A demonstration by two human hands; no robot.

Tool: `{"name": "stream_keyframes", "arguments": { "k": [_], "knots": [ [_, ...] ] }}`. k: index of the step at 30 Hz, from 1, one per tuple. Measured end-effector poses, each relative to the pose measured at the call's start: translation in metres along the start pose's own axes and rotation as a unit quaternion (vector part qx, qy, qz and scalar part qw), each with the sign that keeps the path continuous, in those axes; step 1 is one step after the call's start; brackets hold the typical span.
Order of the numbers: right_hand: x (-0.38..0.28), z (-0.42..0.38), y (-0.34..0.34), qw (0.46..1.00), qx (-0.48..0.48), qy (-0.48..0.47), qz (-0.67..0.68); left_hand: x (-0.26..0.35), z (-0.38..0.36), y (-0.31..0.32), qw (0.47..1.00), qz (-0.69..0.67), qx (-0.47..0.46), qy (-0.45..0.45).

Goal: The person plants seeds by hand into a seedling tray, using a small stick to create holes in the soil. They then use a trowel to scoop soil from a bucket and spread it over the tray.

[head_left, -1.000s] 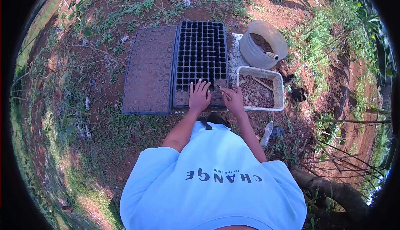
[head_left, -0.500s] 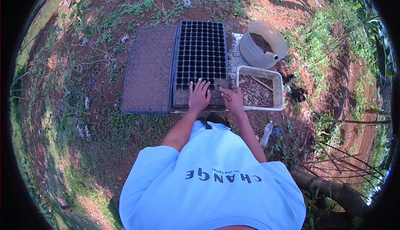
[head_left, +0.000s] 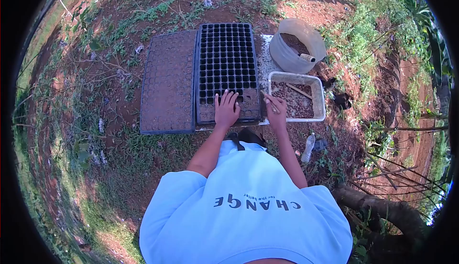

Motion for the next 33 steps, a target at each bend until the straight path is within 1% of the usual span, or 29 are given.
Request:
{"name": "stream_keyframes", "arguments": {
  "k": [3, 6, 9, 10, 11, 13, 14, 17, 18, 20, 21, 23, 25, 27, 28, 30, 31, 32, 33],
  "knots": [
    [0.000, -0.003, -0.012, 0.999, 0.039, 0.012, 0.015, -0.001, -0.002, -0.001, 1.000, -0.001, 0.001, 0.007],
    [0.029, -0.006, -0.021, 0.998, 0.033, -0.025, -0.036, 0.001, 0.002, -0.001, 1.000, -0.001, 0.008, 0.004],
    [0.011, -0.009, -0.037, 0.996, 0.059, -0.027, -0.065, 0.004, 0.001, 0.001, 1.000, -0.001, 0.016, -0.004],
    [0.015, -0.009, -0.040, 0.995, 0.039, -0.031, -0.082, 0.007, 0.002, -0.001, 1.000, -0.003, 0.021, -0.019],
    [0.020, -0.010, -0.045, 0.995, 0.042, -0.029, -0.085, 0.010, 0.003, -0.003, 0.999, -0.004, 0.025, -0.033],
    [0.025, -0.011, -0.051, 0.992, 0.011, -0.033, -0.122, 0.019, 0.008, -0.002, 0.999, -0.020, 0.031, -0.034],
    [0.027, -0.011, -0.055, 0.992, 0.014, -0.029, -0.123, 0.023, 0.009, 0.000, 0.999, -0.022, 0.027, -0.027],
    [0.040, -0.010, -0.066, 0.983, -0.043, 0.075, -0.161, 0.044, 0.020, 0.004, 0.999, -0.034, 0.011, -0.018],
    [0.043, -0.007, -0.069, 0.983, -0.043, 0.079, -0.163, 0.053, 0.025, 0.006, 0.998, -0.062, 0.006, -0.020],
    [0.051, 0.001, -0.074, 0.981, -0.056, 0.069, -0.172, 0.069, 0.037, 0.014, 0.992, -0.119, -0.011, -0.030],
    [0.055, 0.006, -0.077, 0.981, -0.057, 0.071, -0.174, 0.079, 0.044, 0.017, 0.992, -0.120, -0.012, -0.031],
    [0.058, 0.016, -0.080, 0.971, -0.087, 0.033, -0.219, 0.095, 0.055, 0.028, 0.988, -0.136, -0.042, -0.059],
    [0.064, 0.022, -0.080, 0.969, -0.092, 0.026, -0.227, 0.110, 0.064, 0.041, 0.988, -0.137, -0.057, -0.046],
    [0.072, 0.027, -0.079, 0.968, -0.097, 0.018, -0.232, 0.124, 0.072, 0.056, 0.988, -0.144, -0.049, -0.020],
    [0.076, 0.030, -0.077, 0.970, -0.109, 0.026, -0.217, 0.128, 0.075, 0.064, 0.988, -0.134, -0.077, -0.007],
    [0.080, 0.033, -0.072, 0.972, -0.122, 0.036, -0.197, 0.137, 0.075, 0.073, 0.990, -0.118, -0.080, -0.008],
    [0.081, 0.035, -0.070, 0.965, -0.129, 0.020, -0.227, 0.142, 0.077, 0.076, 0.991, -0.105, -0.079, -0.010],
    [0.082, 0.038, -0.067, 0.957, -0.137, 0.002, -0.256, 0.145, 0.078, 0.079, 0.990, -0.084, -0.109, -0.021],
    [0.083, 0.041, -0.066, 0.958, -0.139, 0.002, -0.253, 0.147, 0.078, 0.079, 0.991, -0.080, -0.108, -0.022]
  ]
}}
Point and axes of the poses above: each hand's wrist, its own z-axis towards the middle knuckle, its own y-axis out of the palm, x = y × z, the point moved 3 cm from there along z, towards the middle knuckle, and after that the axes turned 10 degrees about x, right-handed, at the moved point
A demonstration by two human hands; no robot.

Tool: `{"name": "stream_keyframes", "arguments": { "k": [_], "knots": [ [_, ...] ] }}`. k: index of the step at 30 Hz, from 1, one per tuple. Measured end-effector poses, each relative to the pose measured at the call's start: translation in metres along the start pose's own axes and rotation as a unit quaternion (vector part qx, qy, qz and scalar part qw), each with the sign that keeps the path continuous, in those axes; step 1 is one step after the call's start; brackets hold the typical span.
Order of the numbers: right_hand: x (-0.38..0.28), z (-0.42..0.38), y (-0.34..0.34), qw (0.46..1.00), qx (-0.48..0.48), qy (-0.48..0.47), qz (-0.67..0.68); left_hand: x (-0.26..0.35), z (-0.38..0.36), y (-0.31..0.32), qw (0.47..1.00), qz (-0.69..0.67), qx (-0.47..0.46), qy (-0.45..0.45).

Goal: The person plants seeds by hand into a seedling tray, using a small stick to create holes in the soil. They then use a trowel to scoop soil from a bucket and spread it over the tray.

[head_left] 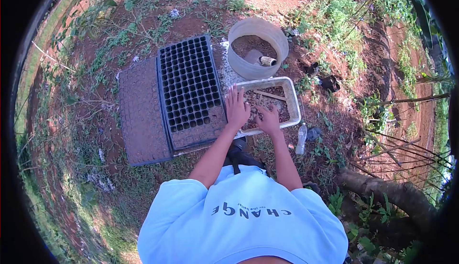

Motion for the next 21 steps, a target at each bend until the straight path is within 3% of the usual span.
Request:
{"name": "stream_keyframes", "arguments": {
  "k": [9, 15, 17, 21],
  "knots": [
    [0.008, 0.016, 0.015, 0.993, -0.079, -0.076, 0.035, -0.007, -0.005, 0.010, 0.997, 0.082, -0.003, 0.017],
    [0.027, 0.028, 0.018, 0.998, -0.001, -0.028, 0.050, 0.000, -0.003, 0.010, 0.992, 0.120, 0.017, 0.034],
    [0.027, 0.031, 0.014, 0.997, 0.054, -0.033, -0.052, -0.002, -0.003, 0.012, 0.991, 0.125, 0.018, 0.035],
    [0.032, 0.041, 0.026, 0.999, 0.021, -0.029, -0.035, -0.006, -0.003, 0.015, 0.990, 0.134, 0.021, 0.047]
  ]
}}
Point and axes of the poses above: each hand's wrist, its own z-axis towards the middle knuckle, its own y-axis out of the palm, x = y × z, the point moved 3 cm from there along z, towards the middle knuckle, and after that the axes turned 10 degrees about x, right-handed, at the moved point
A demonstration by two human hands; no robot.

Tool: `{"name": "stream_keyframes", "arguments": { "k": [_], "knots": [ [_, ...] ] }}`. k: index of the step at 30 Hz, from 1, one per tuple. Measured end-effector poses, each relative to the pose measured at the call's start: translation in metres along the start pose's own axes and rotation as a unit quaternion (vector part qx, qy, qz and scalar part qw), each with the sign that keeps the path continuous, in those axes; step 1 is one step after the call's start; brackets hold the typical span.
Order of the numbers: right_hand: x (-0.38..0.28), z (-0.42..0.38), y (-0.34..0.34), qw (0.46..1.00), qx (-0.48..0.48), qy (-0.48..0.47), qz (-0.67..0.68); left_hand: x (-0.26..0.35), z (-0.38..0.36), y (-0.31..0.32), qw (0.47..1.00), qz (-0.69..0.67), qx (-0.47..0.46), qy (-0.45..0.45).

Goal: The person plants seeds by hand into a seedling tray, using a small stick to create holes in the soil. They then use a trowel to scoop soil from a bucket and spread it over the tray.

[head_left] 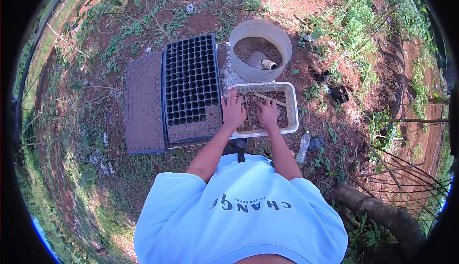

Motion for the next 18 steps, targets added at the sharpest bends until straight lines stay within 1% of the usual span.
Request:
{"name": "stream_keyframes", "arguments": {
  "k": [3, 5, 8, 12, 18],
  "knots": [
    [0.003, 0.001, 0.013, 1.000, 0.011, -0.002, 0.019, 0.000, 0.000, 0.000, 1.000, 0.003, -0.022, -0.007],
    [0.002, 0.003, 0.017, 0.998, 0.052, -0.013, -0.016, 0.000, -0.001, 0.000, 1.000, 0.015, -0.024, -0.004],
    [-0.001, 0.003, 0.018, 0.998, 0.054, -0.008, -0.006, 0.000, -0.002, 0.000, 1.000, 0.014, -0.016, 0.002],
    [-0.001, 0.001, 0.019, 0.998, 0.057, -0.013, 0.009, 0.000, 0.000, -0.003, 1.000, 0.008, -0.030, -0.002],
    [-0.005, 0.002, 0.008, 0.996, 0.044, 0.023, 0.077, -0.006, -0.001, -0.001, 0.999, -0.014, -0.031, 0.002]
  ]
}}
Point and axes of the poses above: each hand's wrist, its own z-axis towards the middle knuckle, its own y-axis out of the palm, x = y × z, the point moved 3 cm from there along z, towards the middle knuckle, and after that the axes turned 10 degrees about x, right-handed, at the moved point
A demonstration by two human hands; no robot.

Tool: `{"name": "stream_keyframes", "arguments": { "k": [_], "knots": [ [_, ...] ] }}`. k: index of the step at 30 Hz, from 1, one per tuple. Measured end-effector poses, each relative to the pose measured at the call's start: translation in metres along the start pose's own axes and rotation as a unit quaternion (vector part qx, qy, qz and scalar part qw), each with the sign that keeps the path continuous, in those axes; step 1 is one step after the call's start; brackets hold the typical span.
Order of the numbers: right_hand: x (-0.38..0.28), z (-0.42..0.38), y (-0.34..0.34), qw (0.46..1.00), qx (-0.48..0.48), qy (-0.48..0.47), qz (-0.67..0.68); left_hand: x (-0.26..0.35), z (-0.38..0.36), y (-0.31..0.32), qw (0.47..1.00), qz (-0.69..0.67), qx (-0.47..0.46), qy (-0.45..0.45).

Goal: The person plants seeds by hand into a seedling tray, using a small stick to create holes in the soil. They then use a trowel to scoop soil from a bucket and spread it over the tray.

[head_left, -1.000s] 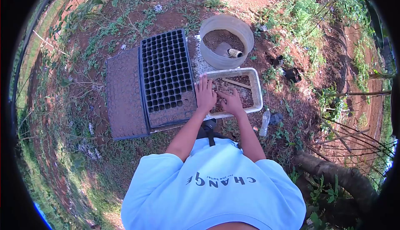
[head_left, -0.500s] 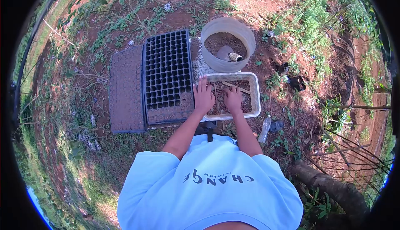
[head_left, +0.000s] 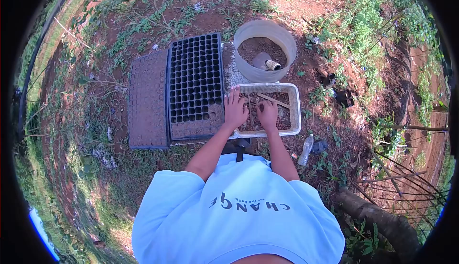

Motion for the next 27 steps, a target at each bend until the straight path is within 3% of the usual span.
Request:
{"name": "stream_keyframes", "arguments": {
  "k": [5, 8, 16, 22, 27],
  "knots": [
    [-0.010, -0.006, -0.007, 0.986, 0.081, 0.029, 0.140, -0.012, -0.003, -0.012, 0.982, -0.183, 0.019, -0.047],
    [-0.020, -0.013, -0.010, 0.985, 0.088, 0.028, 0.144, -0.022, -0.018, -0.033, 0.977, -0.194, 0.046, -0.080],
    [-0.081, -0.030, -0.003, 0.975, 0.118, -0.004, 0.189, -0.082, -0.062, -0.069, 0.976, -0.135, 0.124, -0.119],
    [-0.135, -0.030, 0.007, 0.967, 0.103, -0.110, 0.208, -0.120, -0.078, -0.081, 0.980, -0.099, 0.111, -0.133],
    [-0.150, -0.033, 0.020, 0.976, 0.071, -0.127, 0.165, -0.133, -0.087, -0.083, 0.986, -0.087, 0.080, -0.121]
  ]
}}
Point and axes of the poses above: each hand's wrist, its own z-axis towards the middle knuckle, its own y-axis out of the palm, x = y × z, the point moved 3 cm from there along z, towards the middle knuckle, and after that the axes turned 10 degrees about x, right-handed, at the moved point
